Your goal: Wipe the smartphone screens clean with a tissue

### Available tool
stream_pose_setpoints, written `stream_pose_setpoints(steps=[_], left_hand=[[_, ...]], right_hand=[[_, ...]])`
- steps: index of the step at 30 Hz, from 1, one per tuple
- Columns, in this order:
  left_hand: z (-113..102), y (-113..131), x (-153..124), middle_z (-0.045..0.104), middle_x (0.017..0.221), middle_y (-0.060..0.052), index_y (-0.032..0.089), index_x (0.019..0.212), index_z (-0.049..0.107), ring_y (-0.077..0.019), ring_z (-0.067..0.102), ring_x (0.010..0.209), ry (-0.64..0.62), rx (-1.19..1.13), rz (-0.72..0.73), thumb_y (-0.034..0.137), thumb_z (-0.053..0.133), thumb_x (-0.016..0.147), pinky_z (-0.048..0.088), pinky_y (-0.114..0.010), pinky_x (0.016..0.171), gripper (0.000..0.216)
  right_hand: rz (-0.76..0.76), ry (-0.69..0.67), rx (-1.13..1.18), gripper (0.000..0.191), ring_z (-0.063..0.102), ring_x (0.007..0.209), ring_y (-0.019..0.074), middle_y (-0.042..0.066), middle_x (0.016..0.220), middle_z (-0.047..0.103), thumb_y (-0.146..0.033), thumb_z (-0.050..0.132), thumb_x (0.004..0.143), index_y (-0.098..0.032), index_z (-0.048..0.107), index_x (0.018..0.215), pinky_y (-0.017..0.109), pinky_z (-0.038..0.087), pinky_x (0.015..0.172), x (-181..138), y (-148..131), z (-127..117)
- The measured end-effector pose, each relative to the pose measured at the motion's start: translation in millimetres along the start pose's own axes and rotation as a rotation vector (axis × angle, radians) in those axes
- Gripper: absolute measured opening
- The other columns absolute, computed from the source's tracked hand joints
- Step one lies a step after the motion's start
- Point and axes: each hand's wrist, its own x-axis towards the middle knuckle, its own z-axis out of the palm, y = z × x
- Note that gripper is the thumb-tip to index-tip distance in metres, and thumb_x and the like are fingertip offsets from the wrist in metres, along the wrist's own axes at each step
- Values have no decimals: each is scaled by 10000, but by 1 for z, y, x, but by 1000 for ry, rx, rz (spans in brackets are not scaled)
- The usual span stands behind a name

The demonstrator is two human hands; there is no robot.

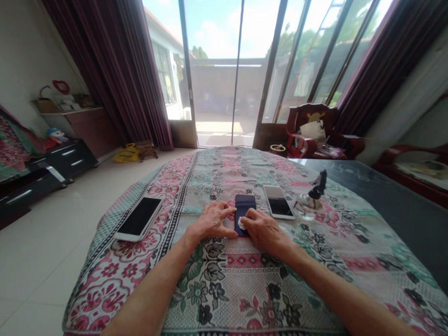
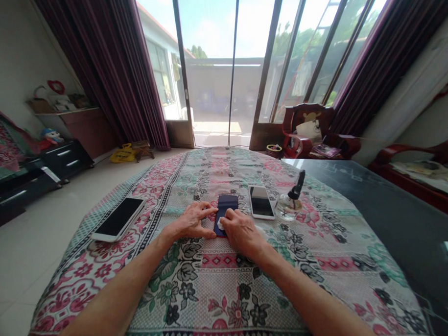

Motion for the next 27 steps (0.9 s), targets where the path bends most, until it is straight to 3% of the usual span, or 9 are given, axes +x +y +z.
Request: stream_pose_setpoints(steps=[3, 10, 20, 27], left_hand=[[0, 0, 0, 461, 1300, -20, 355, 1321, 462, -292, 424, 1158, -3, 1, -7, 641, 696, 614, 344, -413, 999, 797], [1, -2, 0, 463, 1313, -26, 359, 1325, 458, -298, 422, 1153, 13, -13, 11, 668, 683, 619, 352, -431, 998, 803], [3, -6, 2, 456, 1319, -18, 370, 1316, 463, -297, 409, 1176, -6, -15, 3, 672, 685, 597, 345, -435, 1006, 810], [4, -6, 2, 449, 1325, -9, 361, 1311, 466, -287, 412, 1181, 1, 18, 6, 635, 689, 612, 333, -415, 1020, 782]], right_hand=[[-13, 7, 40, 263, 490, 808, 147, 55, 912, 545, -235, 388, 955, -193, 634, 873, 258, 344, 723, -1, 3, 0], [232, 119, 16, 293, 497, 864, 162, 64, 935, 551, -251, 357, 972, -203, 645, 994, 253, 359, 761, 21, 29, 10], [61, 48, 35, 264, 481, 878, 171, 74, 975, 543, -231, 383, 945, -200, 641, 993, 279, 361, 794, 12, 8, 4], [-79, 49, 130, 170, 472, 823, 161, 53, 905, 552, -198, 482, 873, -186, 643, 819, 279, 359, 754, 11, -8, 4]])
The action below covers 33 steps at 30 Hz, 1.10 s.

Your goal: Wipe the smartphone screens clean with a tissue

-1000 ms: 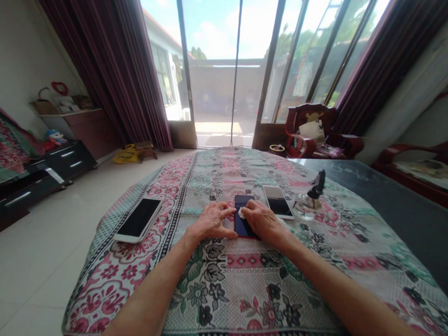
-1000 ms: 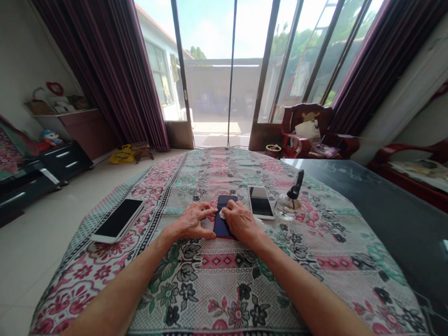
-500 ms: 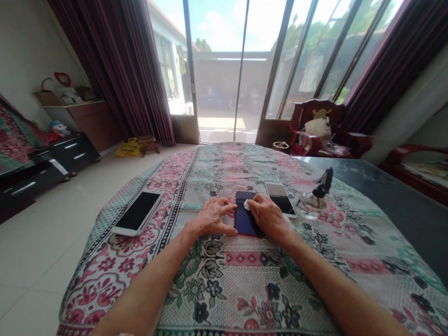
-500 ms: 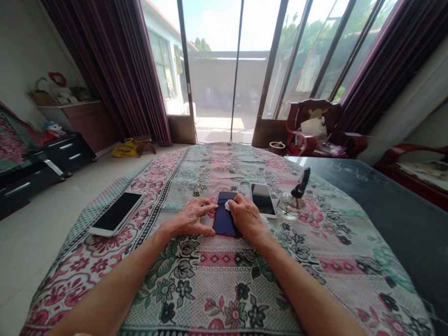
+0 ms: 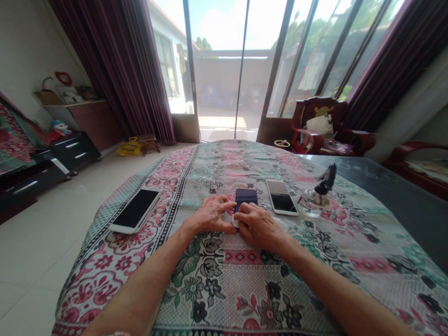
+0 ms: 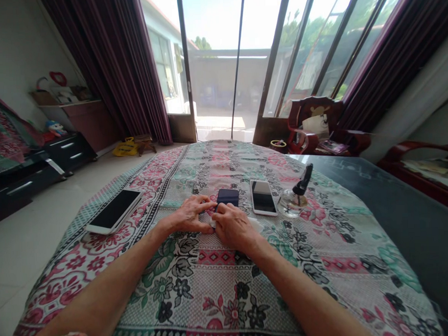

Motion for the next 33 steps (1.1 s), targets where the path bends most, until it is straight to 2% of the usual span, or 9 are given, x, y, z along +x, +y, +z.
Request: stream_pose_setpoints(steps=[4, 8, 11, 19, 22, 29, 33], left_hand=[[-2, 1, -1, 441, 1333, -12, 353, 1325, 445, -282, 409, 1183, -9, 15, 22, 636, 667, 641, 332, -411, 1023, 773], [-3, 0, -1, 441, 1334, -16, 365, 1328, 444, -295, 403, 1185, -23, -7, 13, 663, 679, 612, 338, -425, 1019, 811], [-2, -2, 0, 441, 1333, -22, 369, 1330, 443, -296, 400, 1186, -25, -17, 14, 676, 689, 597, 334, -430, 1021, 832], [2, -6, 1, 453, 1321, -36, 351, 1324, 457, -291, 425, 1165, 3, -16, 46, 677, 711, 578, 336, -435, 1018, 852], [3, -7, 2, 453, 1318, -32, 360, 1320, 459, -290, 424, 1167, 5, -15, 42, 673, 712, 580, 338, -432, 1015, 842], [-2, -1, -1, 449, 1333, -30, 362, 1331, 441, -295, 407, 1182, -7, -5, 33, 709, 668, 601, 343, -428, 1009, 840], [-2, 4, -2, 442, 1348, -36, 338, 1339, 428, -297, 410, 1173, 22, 12, 16, 728, 630, 625, 344, -439, 1004, 838]], right_hand=[[-27, 27, 15, 155, 468, 790, 155, 45, 861, 545, -165, 502, 851, -182, 636, 775, 282, 352, 736, 0, 3, 2], [51, 91, -26, 209, 472, 822, 165, 61, 898, 538, -204, 437, 922, -190, 646, 914, 291, 354, 756, -1, 14, 4], [85, 83, -49, 237, 472, 824, 169, 69, 914, 536, -209, 404, 945, -197, 638, 977, 291, 356, 747, 0, 19, 4], [-40, 21, 23, 181, 467, 808, 159, 65, 912, 549, -190, 462, 901, -182, 639, 866, 284, 362, 733, -2, 2, 0], [-45, 17, 53, 168, 473, 797, 154, 57, 894, 545, -198, 485, 886, -183, 636, 813, 281, 369, 725, -3, 1, 1], [118, 174, 21, 222, 500, 851, 171, 69, 920, 542, -191, 429, 928, -191, 635, 1012, 291, 394, 765, -2, 32, 8], [96, 172, 7, 232, 501, 858, 172, 68, 926, 540, -192, 421, 932, -197, 632, 1030, 292, 396, 779, -4, 38, 8]])
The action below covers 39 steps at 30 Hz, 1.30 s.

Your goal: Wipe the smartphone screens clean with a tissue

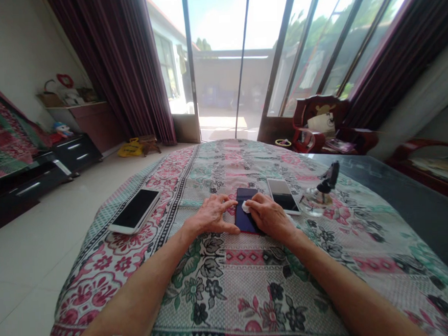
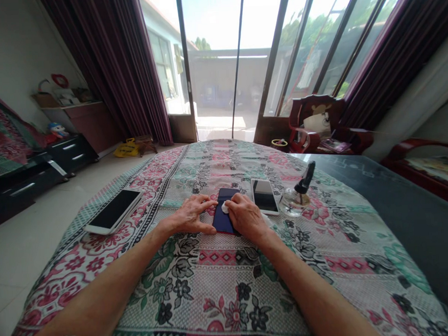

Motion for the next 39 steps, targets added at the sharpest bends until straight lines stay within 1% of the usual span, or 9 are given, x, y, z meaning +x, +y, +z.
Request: stream_pose_setpoints(steps=[5, 9, 12, 15, 18, 24, 27, 34, 39], left_hand=[[2, 0, 1, 448, 1341, -38, 326, 1333, 439, -298, 419, 1165, 3, 9, -7, 705, 646, 628, 349, -433, 1000, 827], [3, -2, 2, 459, 1316, -29, 340, 1330, 445, -293, 425, 1153, 1, 9, -6, 708, 647, 624, 351, -429, 999, 821], [1, -2, 1, 453, 1321, -21, 352, 1338, 433, -288, 420, 1164, -10, 10, 7, 705, 637, 641, 344, -416, 1005, 808], [0, -1, 1, 447, 1333, -23, 345, 1341, 431, -293, 411, 1181, -13, 2, 5, 701, 637, 645, 340, -418, 1010, 809], [0, -2, 1, 452, 1330, -30, 339, 1327, 449, -302, 412, 1181, -10, -17, -7, 691, 660, 628, 343, -438, 1011, 810], [2, -6, 2, 455, 1317, -15, 378, 1265, 498, -298, 415, 1177, -9, -68, -2, 672, 694, 608, 353, -445, 1006, 746], [2, -6, 2, 463, 1307, -16, 377, 1249, 511, -294, 417, 1173, -7, -66, 0, 669, 694, 613, 352, -440, 1009, 723], [0, -3, 0, 461, 1309, -22, 345, 1266, 508, -288, 414, 1188, -5, -47, 0, 647, 680, 641, 344, -429, 1017, 715], [0, -4, 0, 455, 1324, -20, 360, 1258, 512, -288, 413, 1184, -11, -60, -17, 654, 696, 622, 345, -432, 1019, 724]], right_hand=[[-75, -39, 12, 216, 488, 849, 168, 60, 914, 541, -172, 430, 912, -200, 637, 970, 296, 381, 784, -5, -13, -2], [-101, -84, 15, 150, 475, 804, 158, 50, 866, 532, -131, 480, 843, -178, 623, 841, 286, 367, 744, -10, -25, -7], [-138, -119, 28, 124, 467, 778, 149, 43, 848, 528, -155, 500, 837, -175, 613, 791, 280, 363, 729, -10, -27, -10], [-142, -117, 33, 163, 473, 779, 146, 44, 851, 534, -187, 481, 872, -180, 622, 791, 279, 365, 734, -5, -23, -9], [-97, -96, 0, 161, 482, 796, 154, 50, 854, 543, -186, 486, 874, -179, 634, 810, 282, 369, 738, 8, -14, -5], [-51, -56, -29, 176, 500, 840, 166, 54, 883, 555, -190, 474, 886, -192, 641, 831, 286, 373, 756, 32, 3, 5], [-78, -63, -29, 172, 495, 838, 165, 53, 877, 550, -189, 473, 883, -186, 635, 826, 283, 371, 751, 29, 1, 2], [-212, -159, 13, 154, 471, 762, 141, 40, 835, 529, -172, 478, 863, -173, 602, 773, 268, 353, 681, -2, -25, -10], [-156, -93, 22, 179, 476, 808, 149, 46, 870, 533, -196, 453, 904, -184, 624, 850, 278, 363, 723, 8, -14, 0]])
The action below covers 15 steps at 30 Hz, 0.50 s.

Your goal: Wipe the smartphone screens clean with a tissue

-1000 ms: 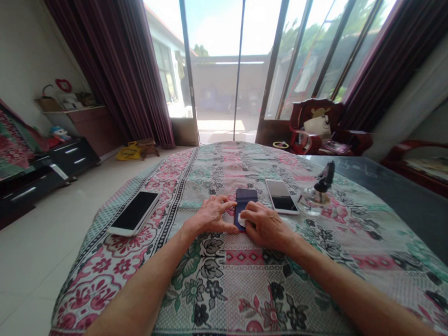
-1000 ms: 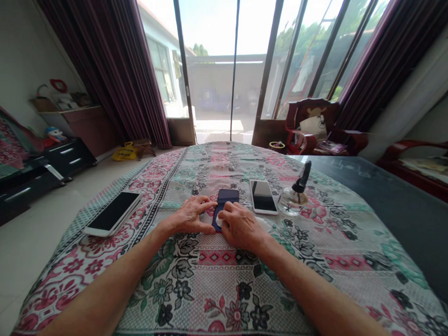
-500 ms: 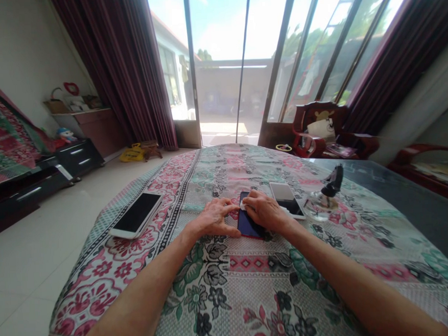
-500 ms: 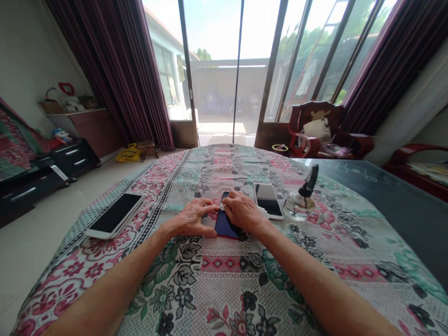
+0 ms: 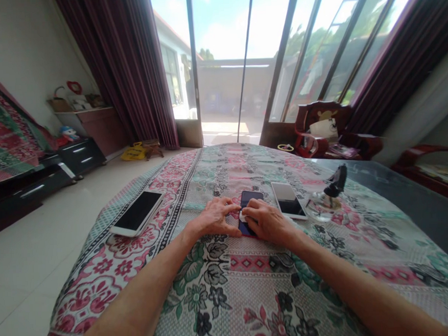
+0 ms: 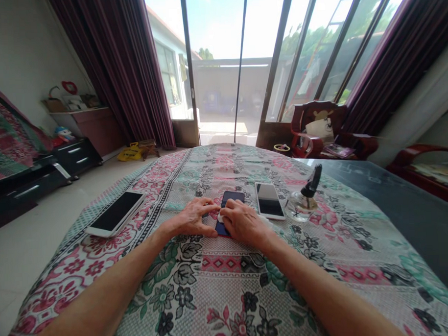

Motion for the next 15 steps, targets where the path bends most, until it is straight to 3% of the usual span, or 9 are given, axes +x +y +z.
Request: stream_pose_setpoints(steps=[6, 15], left_hand=[[-1, -1, 1, 457, 1312, -17, 364, 1234, 531, -297, 404, 1182, -10, -8, 11, 669, 692, 618, 342, -443, 1015, 707], [4, -5, 1, 438, 1334, -25, 377, 1352, 415, -294, 405, 1171, 4, -3, 32, 660, 685, 639, 343, -453, 1012, 813]], right_hand=[[47, 45, -46, 206, 482, 852, 159, 51, 899, 537, -203, 428, 926, -194, 626, 873, 289, 370, 771, 17, 21, 6], [-38, -71, 78, 132, 494, 776, 144, 47, 870, 555, -154, 494, 835, -177, 621, 858, 272, 370, 698, -7, -7, -9]])
